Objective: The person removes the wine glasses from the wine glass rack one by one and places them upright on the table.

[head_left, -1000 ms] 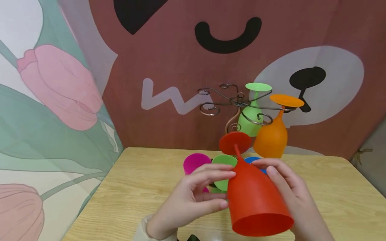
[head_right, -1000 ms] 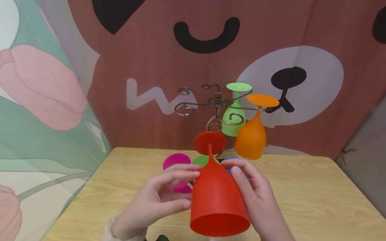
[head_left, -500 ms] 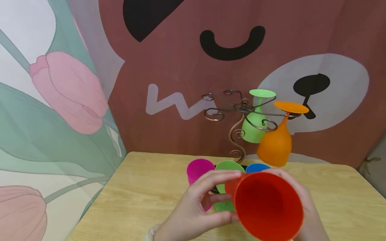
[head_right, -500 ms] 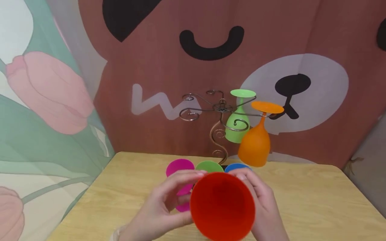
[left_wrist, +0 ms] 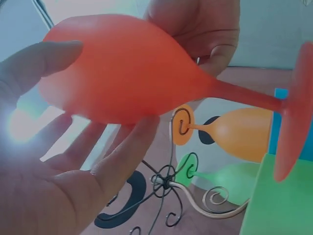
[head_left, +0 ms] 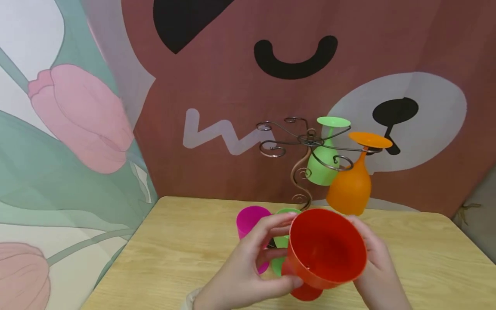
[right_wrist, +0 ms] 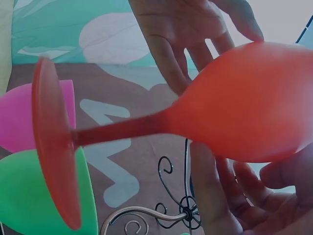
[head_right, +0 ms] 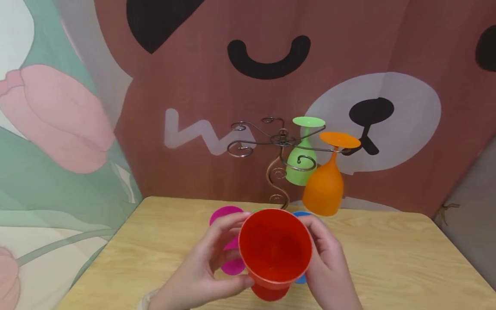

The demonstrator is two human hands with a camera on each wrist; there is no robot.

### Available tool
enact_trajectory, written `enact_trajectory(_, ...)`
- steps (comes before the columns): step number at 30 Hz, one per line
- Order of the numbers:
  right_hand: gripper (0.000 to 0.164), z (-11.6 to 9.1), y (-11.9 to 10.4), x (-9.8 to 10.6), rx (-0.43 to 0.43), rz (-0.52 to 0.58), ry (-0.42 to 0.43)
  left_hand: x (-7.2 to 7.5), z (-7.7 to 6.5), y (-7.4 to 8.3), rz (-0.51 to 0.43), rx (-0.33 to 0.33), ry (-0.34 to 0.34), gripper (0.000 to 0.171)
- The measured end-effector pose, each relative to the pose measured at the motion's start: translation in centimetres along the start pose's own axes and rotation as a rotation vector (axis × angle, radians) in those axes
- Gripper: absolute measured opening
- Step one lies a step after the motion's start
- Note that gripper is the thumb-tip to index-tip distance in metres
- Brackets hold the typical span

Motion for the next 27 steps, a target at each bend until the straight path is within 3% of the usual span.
enact_trajectory(3, 0.028, 0.2, -0.2, -0.6, 0.033, -0.038, -0.012, 0.1, -0.1, -0.3, 0.006, 0.024, 0.016, 0.083)
enact_trajectory(9, 0.028, 0.3, -0.7, -0.9, 0.087, -0.101, -0.022, 0.0, -0.1, -0.6, 0.044, -0.055, 0.014, 0.084)
enact_trajectory(15, 0.038, 0.2, -1.2, -0.4, 0.139, -0.035, -0.125, -0.1, -0.1, -0.4, 0.054, -0.075, 0.027, 0.086)
enact_trajectory(23, 0.035, 0.0, -1.0, -0.1, 0.228, 0.055, -0.217, 0.4, -0.2, -0.2, 0.046, 0.056, 0.108, 0.087)
enact_trajectory(27, 0.034, 0.0, -1.1, -0.2, 0.262, 0.097, -0.264, 0.8, -0.4, -0.1, 0.02, 0.07, 0.113, 0.085)
Point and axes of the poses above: each hand's wrist, its own z-axis towards the middle knuckle, its own x-axis out of the back of the hand, y = z × x, the point moved 5 cm from there along z, towards the middle knuckle, and after that the axes turned 5 degrees about x, right-handed, at the moved point
